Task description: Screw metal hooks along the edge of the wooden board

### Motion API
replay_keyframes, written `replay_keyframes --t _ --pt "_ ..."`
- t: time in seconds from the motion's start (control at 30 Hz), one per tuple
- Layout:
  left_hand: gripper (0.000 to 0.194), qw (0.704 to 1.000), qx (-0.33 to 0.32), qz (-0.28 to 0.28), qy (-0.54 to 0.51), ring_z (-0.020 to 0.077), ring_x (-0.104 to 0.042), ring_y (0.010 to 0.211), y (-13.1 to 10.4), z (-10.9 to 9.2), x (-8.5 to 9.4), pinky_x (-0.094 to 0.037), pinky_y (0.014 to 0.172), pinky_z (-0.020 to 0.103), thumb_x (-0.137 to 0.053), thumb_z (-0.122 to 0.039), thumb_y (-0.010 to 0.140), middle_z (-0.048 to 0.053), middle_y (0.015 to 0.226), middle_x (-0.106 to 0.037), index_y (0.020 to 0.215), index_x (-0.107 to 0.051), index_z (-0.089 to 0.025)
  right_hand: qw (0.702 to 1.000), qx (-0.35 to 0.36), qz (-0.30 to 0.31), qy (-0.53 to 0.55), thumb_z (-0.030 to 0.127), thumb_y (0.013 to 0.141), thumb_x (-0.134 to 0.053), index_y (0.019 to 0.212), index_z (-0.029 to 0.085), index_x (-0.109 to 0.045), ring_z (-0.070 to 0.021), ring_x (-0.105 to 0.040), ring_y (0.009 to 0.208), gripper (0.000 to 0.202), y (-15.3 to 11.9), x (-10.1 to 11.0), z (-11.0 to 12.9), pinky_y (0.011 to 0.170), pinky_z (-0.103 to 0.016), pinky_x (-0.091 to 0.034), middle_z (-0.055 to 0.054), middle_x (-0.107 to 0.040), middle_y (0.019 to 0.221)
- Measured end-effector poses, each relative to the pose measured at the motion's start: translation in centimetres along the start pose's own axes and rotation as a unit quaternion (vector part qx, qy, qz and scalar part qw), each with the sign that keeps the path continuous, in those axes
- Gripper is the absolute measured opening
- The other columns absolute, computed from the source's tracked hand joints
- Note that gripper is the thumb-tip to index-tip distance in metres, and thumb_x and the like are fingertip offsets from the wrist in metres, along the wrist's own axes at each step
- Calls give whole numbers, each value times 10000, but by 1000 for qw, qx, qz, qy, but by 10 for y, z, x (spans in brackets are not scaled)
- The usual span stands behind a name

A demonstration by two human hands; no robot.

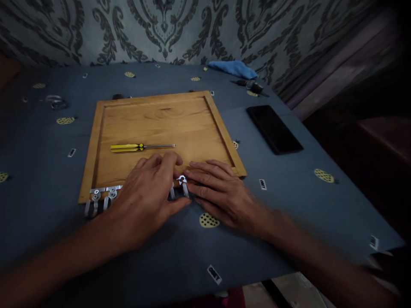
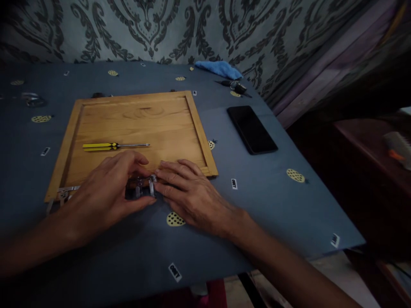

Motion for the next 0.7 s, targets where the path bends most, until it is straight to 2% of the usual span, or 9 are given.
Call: replay_keyframes --t 0.27,0.5,0.7 --pt "444 1000 -15 -7 10 270 -596 975 0 0 -2 -495 816 441 -770 -307 773 39 1040 -625 1062 -439 -250 1000 -14 6 -14 161 969 -529 1197 196 -685 -254 -591 1256 279 3 -1 3 1086 -541 -437 -83 -696 1282" --pt "254 998 -49 16 36 253 -565 902 -1 -4 2 -461 779 421 -722 -279 831 21 908 -623 990 -530 -235 999 -7 -3 -31 163 994 -493 1180 193 -678 -244 -612 1225 264 4 -2 3 1084 -516 -438 -64 -705 1270" --pt "229 997 -54 18 43 252 -563 893 0 -4 2 -451 784 428 -726 -280 832 22 882 -645 996 -576 -227 1000 -2 -13 -11 146 970 -520 1192 205 -678 -237 -604 1235 279 2 -3 1 1101 -538 -412 -67 -698 1282"
Point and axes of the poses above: each hand's wrist, its own y-axis towards the middle knuckle, its own x-axis out of the back of the hand, z = x × y, the point moved 2 cm from there along y, towards the middle knuckle
